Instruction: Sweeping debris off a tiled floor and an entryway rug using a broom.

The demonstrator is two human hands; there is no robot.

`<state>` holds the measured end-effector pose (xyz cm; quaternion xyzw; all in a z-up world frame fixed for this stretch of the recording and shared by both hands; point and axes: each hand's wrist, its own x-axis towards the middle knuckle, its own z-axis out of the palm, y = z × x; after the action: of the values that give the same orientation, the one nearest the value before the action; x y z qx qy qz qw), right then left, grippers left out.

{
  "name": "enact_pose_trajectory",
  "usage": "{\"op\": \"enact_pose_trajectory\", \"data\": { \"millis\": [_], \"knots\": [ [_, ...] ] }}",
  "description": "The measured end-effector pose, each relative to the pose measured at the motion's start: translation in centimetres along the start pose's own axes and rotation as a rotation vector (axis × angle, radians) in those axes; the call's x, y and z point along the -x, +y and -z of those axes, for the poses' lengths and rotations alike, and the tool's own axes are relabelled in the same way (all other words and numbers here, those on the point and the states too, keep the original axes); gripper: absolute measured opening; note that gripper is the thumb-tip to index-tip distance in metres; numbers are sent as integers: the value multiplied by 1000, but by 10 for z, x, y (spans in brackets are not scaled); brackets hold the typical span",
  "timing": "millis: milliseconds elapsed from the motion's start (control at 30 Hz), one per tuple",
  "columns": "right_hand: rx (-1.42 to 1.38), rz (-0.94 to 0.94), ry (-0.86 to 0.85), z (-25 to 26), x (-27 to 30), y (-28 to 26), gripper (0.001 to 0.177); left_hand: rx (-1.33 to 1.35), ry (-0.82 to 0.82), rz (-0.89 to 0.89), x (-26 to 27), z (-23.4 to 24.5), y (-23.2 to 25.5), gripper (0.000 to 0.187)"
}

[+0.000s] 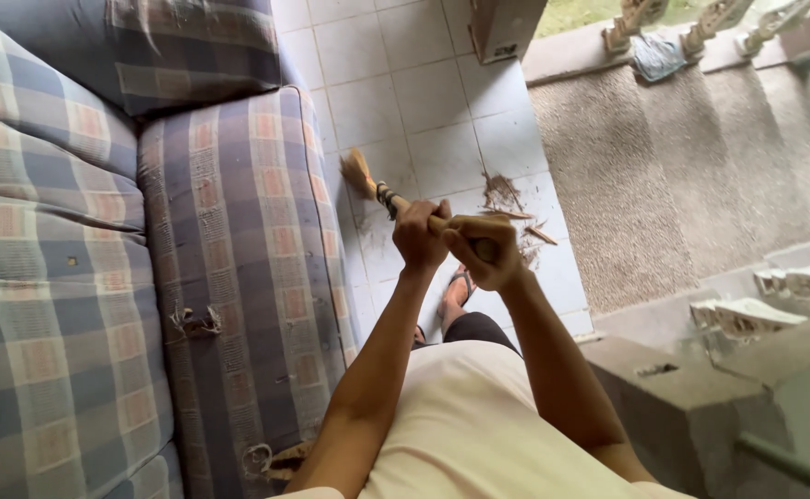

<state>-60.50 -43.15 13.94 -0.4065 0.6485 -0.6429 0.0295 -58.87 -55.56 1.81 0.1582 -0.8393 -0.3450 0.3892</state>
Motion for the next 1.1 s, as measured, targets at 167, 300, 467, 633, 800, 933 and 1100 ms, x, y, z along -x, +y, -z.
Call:
{"op": "enact_pose_trajectory", "data": {
  "millis": [167, 300, 467, 633, 800, 933, 1100],
  "knots": [
    [-13, -148, -11, 32, -8, 64, 13, -62, -141, 14, 1, -58, -14, 29],
    [74, -124, 30, 65, -12, 80, 19, -93, -476, 103, -2, -99, 8, 35],
    [188, -167, 122, 115, -11, 85, 27, 10, -655, 63, -3, -153, 35, 33],
    [256, -264, 222, 155, -19, 79, 26, 161, -702, -63, -7, -199, 57, 26],
    [366, -234, 295, 175, -23, 76, 30, 163, -774, -196, -16, -226, 71, 30],
    [405, -215, 326, 178, -51, 63, 31, 217, -746, -248, -56, -216, 87, 34],
    [332, -52, 366, 166, -120, 30, 22, 347, -575, -321, -128, -201, 83, 34]
  ]
}}
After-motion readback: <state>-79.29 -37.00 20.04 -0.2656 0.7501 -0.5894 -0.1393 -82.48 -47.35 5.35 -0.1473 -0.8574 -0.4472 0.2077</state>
